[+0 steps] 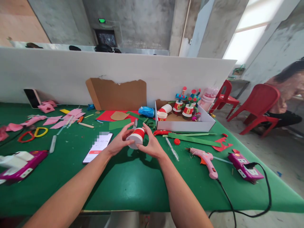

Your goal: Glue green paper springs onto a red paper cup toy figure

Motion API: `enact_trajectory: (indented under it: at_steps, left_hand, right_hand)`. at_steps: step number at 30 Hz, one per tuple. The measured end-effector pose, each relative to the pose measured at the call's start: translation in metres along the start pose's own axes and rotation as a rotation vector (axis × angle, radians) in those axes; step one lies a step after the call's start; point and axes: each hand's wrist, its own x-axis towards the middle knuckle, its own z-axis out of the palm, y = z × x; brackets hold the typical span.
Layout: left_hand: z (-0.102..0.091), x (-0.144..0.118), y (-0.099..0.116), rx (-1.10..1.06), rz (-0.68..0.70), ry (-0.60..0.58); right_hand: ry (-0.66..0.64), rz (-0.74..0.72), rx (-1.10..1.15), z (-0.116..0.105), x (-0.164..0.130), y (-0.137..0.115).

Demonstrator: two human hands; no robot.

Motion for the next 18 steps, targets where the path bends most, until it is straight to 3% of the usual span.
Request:
enact_trajectory:
  at_steps: [18]
  left_hand:
    - [-0.0018, -0.0006, -0.0006, 0.022, 0.013, -0.073]
  right_hand:
    - [-0.033, 0.027, -0.002, -0.0001, -0.0004, -0.0013]
